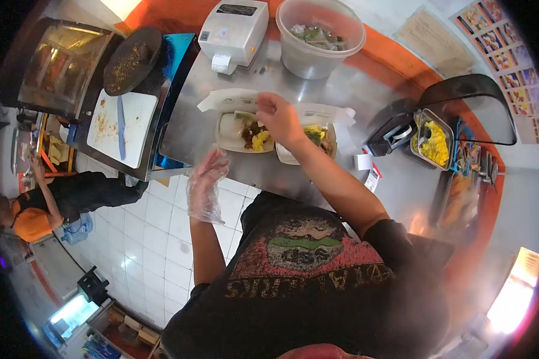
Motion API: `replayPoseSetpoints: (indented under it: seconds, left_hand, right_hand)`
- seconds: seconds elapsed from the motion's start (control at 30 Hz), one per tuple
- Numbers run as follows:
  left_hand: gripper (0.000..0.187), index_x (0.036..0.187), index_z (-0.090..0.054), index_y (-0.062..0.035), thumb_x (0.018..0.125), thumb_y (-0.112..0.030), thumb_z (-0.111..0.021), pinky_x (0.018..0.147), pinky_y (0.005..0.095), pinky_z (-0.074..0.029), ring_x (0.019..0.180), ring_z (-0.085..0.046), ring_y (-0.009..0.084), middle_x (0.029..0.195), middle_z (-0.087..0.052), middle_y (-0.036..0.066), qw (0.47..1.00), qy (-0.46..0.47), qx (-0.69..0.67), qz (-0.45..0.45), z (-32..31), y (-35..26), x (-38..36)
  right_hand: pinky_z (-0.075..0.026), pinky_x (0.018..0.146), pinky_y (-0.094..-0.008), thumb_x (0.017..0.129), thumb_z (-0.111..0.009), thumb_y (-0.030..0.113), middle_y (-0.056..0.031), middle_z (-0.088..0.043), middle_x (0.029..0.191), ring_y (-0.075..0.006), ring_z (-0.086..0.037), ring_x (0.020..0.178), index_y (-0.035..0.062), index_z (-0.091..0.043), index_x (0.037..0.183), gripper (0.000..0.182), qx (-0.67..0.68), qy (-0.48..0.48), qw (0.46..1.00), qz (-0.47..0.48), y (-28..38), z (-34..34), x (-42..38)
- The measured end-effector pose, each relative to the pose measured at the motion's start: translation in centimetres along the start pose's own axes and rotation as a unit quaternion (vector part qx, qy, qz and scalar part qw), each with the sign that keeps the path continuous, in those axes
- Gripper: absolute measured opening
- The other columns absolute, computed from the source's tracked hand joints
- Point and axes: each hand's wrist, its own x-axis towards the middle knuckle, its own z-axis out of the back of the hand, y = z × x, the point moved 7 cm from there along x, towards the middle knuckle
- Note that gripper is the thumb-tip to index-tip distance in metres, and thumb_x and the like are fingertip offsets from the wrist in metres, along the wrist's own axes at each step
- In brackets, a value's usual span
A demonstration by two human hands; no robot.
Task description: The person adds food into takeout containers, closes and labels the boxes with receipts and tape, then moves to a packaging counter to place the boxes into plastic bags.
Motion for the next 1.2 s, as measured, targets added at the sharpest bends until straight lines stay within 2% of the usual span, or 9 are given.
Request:
replayPoseSetpoints:
  seconds: [0.13,0.27,0.4,0.47,0.57,0.77,0.97,1.1,1.2]
  left_hand:
    - [0.058,0.136,-0.052,0.004,0.081,-0.009,-0.06,0.1,0.0369,-0.045,0.114,-0.058,0.027,0.129,-0.059,0.017,1.0,0.021,0.002,-0.016,-0.1,0.2,-0.3]
    - [0.051,0.136,-0.053,0.0013,0.085,-0.005,-0.056,0.1,0.0367,-0.045,0.114,-0.058,0.0242,0.13,-0.06,0.014,0.975,0.086,0.173,-0.105,-3.9,0.3,1.4]
    - [0.047,0.136,-0.054,-0.0076,0.09,-0.01,-0.059,0.102,0.0404,-0.043,0.119,-0.056,0.0308,0.127,-0.061,0.018,0.83,0.101,0.439,-0.329,-13.0,-2.0,2.4]
    - [0.045,0.134,-0.057,-0.01,0.089,-0.012,-0.062,0.101,0.0446,-0.044,0.113,-0.058,0.0332,0.121,-0.063,0.02,0.743,0.029,0.516,-0.426,-15.7,-1.2,3.5]
    - [0.04,0.125,-0.062,-0.0081,0.086,-0.012,-0.065,0.095,0.0474,-0.045,0.106,-0.058,0.035,0.109,-0.065,0.018,0.716,-0.024,0.589,-0.374,-17.1,1.2,5.4]
    - [0.021,0.098,-0.067,-0.0038,0.077,-0.01,-0.068,0.069,0.0449,-0.047,0.079,-0.06,0.0322,0.082,-0.061,0.009,0.639,0.106,0.613,-0.452,-18.7,3.7,2.8]
    - [0.029,0.103,-0.066,-0.004,0.075,-0.009,-0.07,0.071,0.0439,-0.048,0.081,-0.059,0.0327,0.086,-0.062,0.012,0.697,0.109,0.579,-0.409,-16.6,9.5,1.2]
    - [0.034,0.11,-0.065,-0.004,0.076,-0.008,-0.068,0.078,0.0449,-0.049,0.088,-0.06,0.0345,0.094,-0.063,0.014,0.688,0.09,0.583,-0.424,-16.9,9.3,0.8]
    - [0.041,0.119,-0.062,-0.0052,0.079,-0.01,-0.069,0.084,0.0459,-0.048,0.092,-0.061,0.0356,0.1,-0.066,0.015,0.696,0.017,0.582,-0.419,-18.0,6.6,0.4]
  right_hand:
    - [-0.05,0.079,-0.0276,0.085,-0.061,0.001,-0.0105,-0.069,0.096,-0.0141,-0.063,0.083,-0.0014,-0.064,0.111,0.027,-0.034,-0.074,0.996,0.046,3.7,4.2,-2.5]
    - [-0.051,0.067,-0.0302,0.082,-0.065,0.004,-0.0084,-0.068,0.091,-0.014,-0.061,0.071,0.0028,-0.065,0.112,0.03,-0.184,-0.327,0.927,-0.021,0.5,14.5,-7.6]
    - [-0.05,0.065,-0.0298,0.08,-0.067,0.005,-0.0076,-0.067,0.088,-0.0153,-0.061,0.068,0.0035,-0.066,0.109,0.029,-0.24,-0.339,0.909,0.042,-1.5,19.3,-8.0]
    - [-0.05,0.063,-0.03,0.081,-0.069,0.006,-0.0101,-0.066,0.092,-0.0172,-0.061,0.067,0.0027,-0.068,0.105,0.025,-0.29,-0.237,0.925,0.062,-4.5,19.8,-6.9]
    - [-0.053,0.068,-0.0323,0.08,-0.067,0.003,-0.0125,-0.066,0.096,-0.0208,-0.064,0.071,0.0008,-0.071,0.098,0.019,-0.27,-0.271,0.922,0.052,-4.8,21.3,-7.7]
    - [-0.056,0.076,-0.0268,0.078,-0.067,-0.003,-0.0108,-0.068,0.099,-0.0181,-0.067,0.084,0.0003,-0.072,0.098,0.021,-0.162,-0.324,0.927,0.093,-7.5,23.0,-13.1]
    - [-0.054,0.075,-0.0252,0.079,-0.062,-0.004,-0.0111,-0.066,0.112,-0.0149,-0.066,0.086,0.0001,-0.071,0.107,0.03,-0.199,-0.293,0.935,-0.005,-8.9,23.6,-16.8]
    - [-0.053,0.071,-0.0322,0.077,-0.06,0.0,-0.0108,-0.069,0.097,-0.0214,-0.065,0.078,0.0058,-0.073,0.103,0.03,-0.266,-0.491,0.826,-0.076,-10.9,30.1,-23.2]
    - [-0.051,0.077,-0.0382,0.077,-0.065,0.007,-0.0091,-0.069,0.093,-0.0263,-0.064,0.081,0.0105,-0.075,0.093,0.019,-0.345,-0.443,0.819,-0.119,-14.9,34.4,-24.9]
